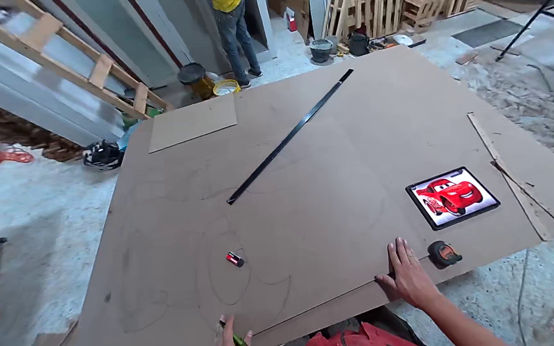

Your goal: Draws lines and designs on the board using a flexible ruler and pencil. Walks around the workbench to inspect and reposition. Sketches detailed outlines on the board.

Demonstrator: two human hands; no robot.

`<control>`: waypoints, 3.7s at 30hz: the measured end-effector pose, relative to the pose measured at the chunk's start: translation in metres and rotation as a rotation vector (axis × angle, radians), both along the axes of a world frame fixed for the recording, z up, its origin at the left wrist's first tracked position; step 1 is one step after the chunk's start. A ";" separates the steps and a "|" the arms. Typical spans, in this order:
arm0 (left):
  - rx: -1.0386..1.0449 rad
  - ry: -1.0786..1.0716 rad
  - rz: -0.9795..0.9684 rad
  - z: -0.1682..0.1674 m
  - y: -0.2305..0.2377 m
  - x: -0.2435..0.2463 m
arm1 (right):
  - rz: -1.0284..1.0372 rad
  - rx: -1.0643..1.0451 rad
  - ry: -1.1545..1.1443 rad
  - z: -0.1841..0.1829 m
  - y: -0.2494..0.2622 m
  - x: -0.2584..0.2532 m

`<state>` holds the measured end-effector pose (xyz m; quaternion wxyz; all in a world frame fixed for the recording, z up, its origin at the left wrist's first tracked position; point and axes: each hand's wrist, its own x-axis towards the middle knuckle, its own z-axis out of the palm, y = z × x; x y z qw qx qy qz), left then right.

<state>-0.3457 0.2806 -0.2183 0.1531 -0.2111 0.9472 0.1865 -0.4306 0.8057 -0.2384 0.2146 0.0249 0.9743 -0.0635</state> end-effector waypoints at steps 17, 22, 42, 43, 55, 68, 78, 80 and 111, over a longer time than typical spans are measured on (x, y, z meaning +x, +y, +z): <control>-0.118 0.241 0.142 -0.019 0.013 -0.205 | -0.321 -0.369 0.067 0.055 -0.043 -0.135; -0.110 0.383 0.069 -0.013 -0.026 -0.276 | -0.463 -0.685 0.347 0.048 -0.040 -0.272; 1.114 0.002 -0.941 -0.042 0.302 -0.667 | -1.005 -1.116 0.982 -0.036 -0.016 -0.511; 1.107 -0.013 -1.011 -0.043 0.302 -0.669 | -1.005 -1.096 0.978 -0.037 -0.017 -0.510; 1.080 -0.083 -1.283 -0.048 0.288 -0.672 | -1.008 -1.095 1.013 -0.041 -0.013 -0.512; 1.052 -0.081 -1.336 -0.047 0.290 -0.673 | -1.004 -1.082 1.045 -0.044 -0.012 -0.515; 1.078 -0.069 -1.305 -0.049 0.289 -0.674 | -1.018 -1.120 1.055 -0.041 -0.013 -0.515; 1.068 -0.020 -1.256 -0.050 0.289 -0.671 | -1.024 -1.126 1.045 -0.041 -0.013 -0.514; 1.026 0.188 -0.896 -0.051 0.316 -0.663 | -1.026 -1.063 1.026 -0.038 -0.016 -0.514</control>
